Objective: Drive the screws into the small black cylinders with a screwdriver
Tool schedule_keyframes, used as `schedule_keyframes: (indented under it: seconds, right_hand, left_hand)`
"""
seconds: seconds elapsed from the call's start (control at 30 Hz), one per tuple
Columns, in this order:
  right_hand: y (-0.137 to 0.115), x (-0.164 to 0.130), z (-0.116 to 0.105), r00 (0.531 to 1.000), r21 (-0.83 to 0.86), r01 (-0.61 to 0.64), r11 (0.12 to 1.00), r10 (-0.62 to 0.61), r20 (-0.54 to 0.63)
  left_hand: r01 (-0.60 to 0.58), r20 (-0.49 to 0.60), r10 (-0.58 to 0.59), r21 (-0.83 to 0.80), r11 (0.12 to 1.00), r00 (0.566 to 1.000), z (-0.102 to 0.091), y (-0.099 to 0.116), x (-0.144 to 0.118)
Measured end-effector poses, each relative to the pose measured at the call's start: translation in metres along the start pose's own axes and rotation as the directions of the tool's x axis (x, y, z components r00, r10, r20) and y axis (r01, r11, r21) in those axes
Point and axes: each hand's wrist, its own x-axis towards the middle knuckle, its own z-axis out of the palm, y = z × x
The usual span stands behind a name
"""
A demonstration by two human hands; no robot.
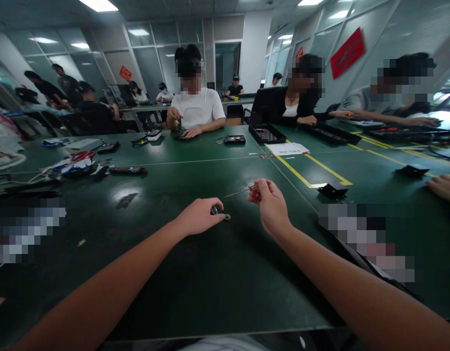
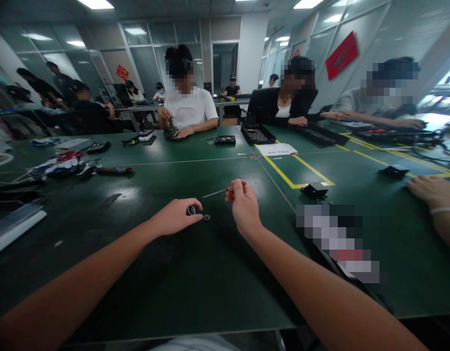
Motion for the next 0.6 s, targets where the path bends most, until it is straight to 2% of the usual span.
schedule_keyframes:
  seconds: [0.13,0.23,0.33,0.4,0.5,0.6]
  right_hand:
    - [0.001,0.000,0.001,1.000,0.011,-0.009,1.000,0.009,-0.005]
    - [0.003,0.001,0.001,1.000,0.025,-0.021,0.999,0.021,-0.005]
    - [0.005,0.001,0.001,1.000,0.024,-0.017,1.000,0.017,-0.001]
    - [0.005,0.001,0.001,1.000,0.020,-0.016,1.000,0.016,0.008]
    - [0.004,0.000,0.001,0.999,0.016,-0.026,1.000,0.026,0.026]
    - [0.003,0.000,0.001,0.999,0.023,-0.038,0.999,0.037,0.030]
  left_hand:
    - [0.012,0.104,-0.027,0.143,0.990,0.994,0.012,0.005,0.016]
    - [-0.020,0.172,-0.013,0.192,0.981,0.985,0.014,0.006,0.021]
    - [-0.041,0.170,0.010,0.180,0.983,0.985,0.012,0.004,0.020]
    - [-0.012,0.129,-0.004,0.124,0.992,0.992,0.009,0.000,0.016]
    - [0.057,0.077,-0.053,-0.052,0.997,0.996,0.001,-0.012,0.009]
    - [0.172,0.081,-0.155,-0.301,0.938,0.985,-0.012,-0.028,0.000]
